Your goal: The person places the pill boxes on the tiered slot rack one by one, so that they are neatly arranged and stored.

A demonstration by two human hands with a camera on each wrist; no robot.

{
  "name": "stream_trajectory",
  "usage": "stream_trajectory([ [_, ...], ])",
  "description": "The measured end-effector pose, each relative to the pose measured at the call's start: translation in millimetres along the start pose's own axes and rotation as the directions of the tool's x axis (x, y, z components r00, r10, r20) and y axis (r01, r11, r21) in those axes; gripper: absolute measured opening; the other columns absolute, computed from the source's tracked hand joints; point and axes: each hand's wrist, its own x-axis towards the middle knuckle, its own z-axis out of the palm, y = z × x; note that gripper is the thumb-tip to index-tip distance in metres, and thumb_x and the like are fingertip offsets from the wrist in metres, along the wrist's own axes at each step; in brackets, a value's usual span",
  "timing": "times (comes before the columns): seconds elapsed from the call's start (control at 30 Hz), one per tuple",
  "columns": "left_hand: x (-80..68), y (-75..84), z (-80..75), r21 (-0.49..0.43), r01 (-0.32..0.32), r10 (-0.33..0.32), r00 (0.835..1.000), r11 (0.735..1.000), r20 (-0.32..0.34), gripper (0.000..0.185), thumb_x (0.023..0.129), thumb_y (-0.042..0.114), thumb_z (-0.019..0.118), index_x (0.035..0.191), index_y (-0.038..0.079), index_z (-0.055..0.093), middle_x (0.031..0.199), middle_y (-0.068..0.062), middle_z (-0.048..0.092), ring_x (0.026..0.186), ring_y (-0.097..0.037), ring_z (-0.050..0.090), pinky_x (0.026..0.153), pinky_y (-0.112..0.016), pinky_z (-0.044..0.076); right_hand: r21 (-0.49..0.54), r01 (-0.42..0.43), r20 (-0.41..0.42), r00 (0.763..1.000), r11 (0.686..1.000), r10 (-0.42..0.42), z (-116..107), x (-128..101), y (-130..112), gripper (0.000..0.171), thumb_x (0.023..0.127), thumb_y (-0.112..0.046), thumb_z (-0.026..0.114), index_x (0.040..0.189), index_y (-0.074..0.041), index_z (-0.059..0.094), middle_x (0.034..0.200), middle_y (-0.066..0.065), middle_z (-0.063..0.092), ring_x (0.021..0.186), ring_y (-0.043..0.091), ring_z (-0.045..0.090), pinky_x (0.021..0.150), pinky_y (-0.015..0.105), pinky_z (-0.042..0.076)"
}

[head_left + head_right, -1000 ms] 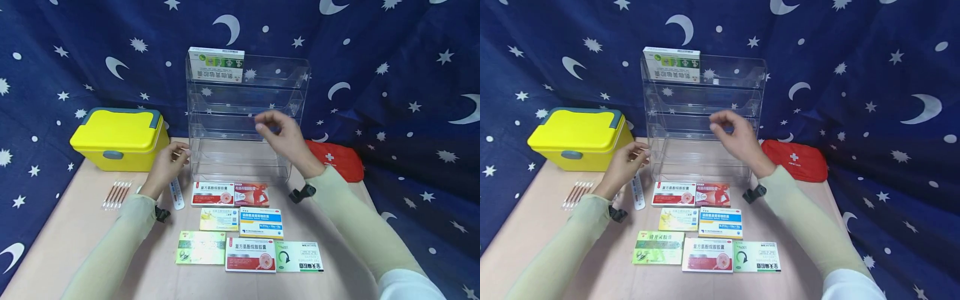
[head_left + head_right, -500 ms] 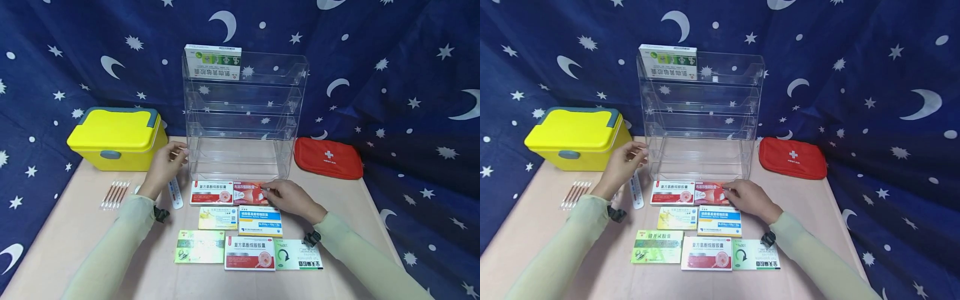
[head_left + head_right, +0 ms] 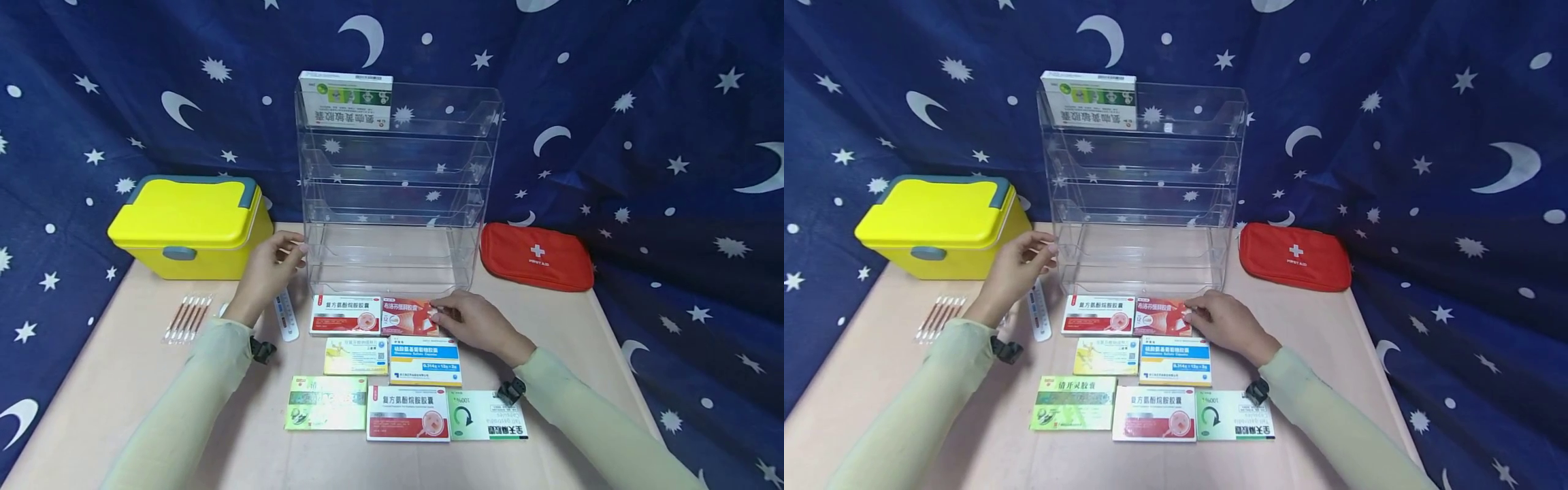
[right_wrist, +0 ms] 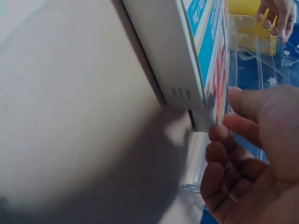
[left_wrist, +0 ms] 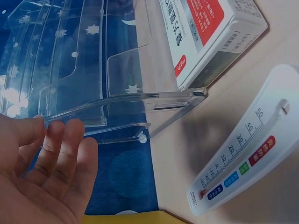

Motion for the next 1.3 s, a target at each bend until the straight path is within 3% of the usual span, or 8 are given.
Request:
stream_trajectory([
  [0.27, 0.3, 0.5, -0.2, 0.008, 0.026, -0.026, 1.000, 1.000, 0.011, 0.031, 0.104, 0.027, 0.060, 0.128, 0.008, 0.063, 0.106, -0.011, 0.066, 0.092, -0.034, 0.069, 0.074, -0.037, 0.056, 0.117, -0.115, -0.018, 0.993, 0.986, 0.118, 10, -3, 0, 0.059, 0.090, -0.036, 0.080, 0.137, -0.007, 0.061, 0.087, -0.004, 0.058, 0.081, 0.017, 0.055, 0.065, 0.031, 0.047],
  [0.47, 0.4, -0.9, 0.5, 0.006, 0.034, -0.035, 0.999, 0.999, 0.012, 0.030, 0.104, 0.027, 0.060, 0.128, 0.009, 0.063, 0.106, -0.009, 0.066, 0.090, -0.031, 0.069, 0.074, -0.036, 0.057, 0.184, -0.111, -0.077, 0.989, 0.977, 0.127, 15, -4, -2, 0.048, 0.085, -0.028, 0.085, 0.124, -0.011, 0.061, 0.094, 0.004, 0.061, 0.080, 0.020, 0.055, 0.065, 0.032, 0.047],
  [0.63, 0.5, -1.2, 0.0, 0.008, 0.003, -0.003, 1.000, 1.000, 0.012, 0.030, 0.104, 0.028, 0.060, 0.127, 0.008, 0.063, 0.105, -0.010, 0.066, 0.086, -0.025, 0.067, 0.072, -0.035, 0.056, 0.117, -0.089, -0.180, 0.978, 0.989, 0.109, 17, -7, -5, 0.047, 0.083, -0.029, 0.087, 0.119, -0.017, 0.059, 0.099, 0.003, 0.060, 0.082, 0.018, 0.055, 0.066, 0.032, 0.048],
  [0.93, 1.6, -0.7, -0.5, 0.001, 0.026, -0.027, 1.000, 1.000, 0.017, 0.031, 0.104, 0.029, 0.060, 0.127, 0.008, 0.063, 0.107, -0.013, 0.066, 0.088, -0.027, 0.067, 0.073, -0.035, 0.056, -0.006, -0.013, -0.362, 0.932, 1.000, 0.010, 16, -13, -8, 0.040, 0.084, -0.027, 0.085, 0.115, -0.019, 0.061, 0.102, 0.000, 0.057, 0.079, 0.012, 0.051, 0.061, 0.030, 0.049],
  [1.1, 0.9, -0.4, -0.2, 0.003, 0.022, -0.022, 1.000, 1.000, 0.014, 0.030, 0.104, 0.028, 0.060, 0.127, 0.008, 0.063, 0.105, -0.010, 0.066, 0.087, -0.026, 0.067, 0.073, -0.035, 0.056, -0.022, 0.023, -0.387, 0.922, 0.999, -0.030, 15, -14, -7, 0.038, 0.085, -0.024, 0.085, 0.113, -0.019, 0.060, 0.105, 0.002, 0.056, 0.084, 0.016, 0.056, 0.065, 0.030, 0.052],
  [1.3, 0.0, 0.1, -0.8, 0.003, 0.011, -0.011, 1.000, 1.000, 0.012, 0.029, 0.104, 0.026, 0.060, 0.127, 0.008, 0.063, 0.104, -0.011, 0.066, 0.086, -0.025, 0.068, 0.073, -0.035, 0.057, 0.035, 0.094, -0.350, 0.934, 0.995, -0.076, 13, -17, -9, 0.036, 0.086, -0.016, 0.084, 0.112, -0.020, 0.059, 0.113, -0.006, 0.057, 0.094, 0.016, 0.066, 0.080, 0.035, 0.059],
])
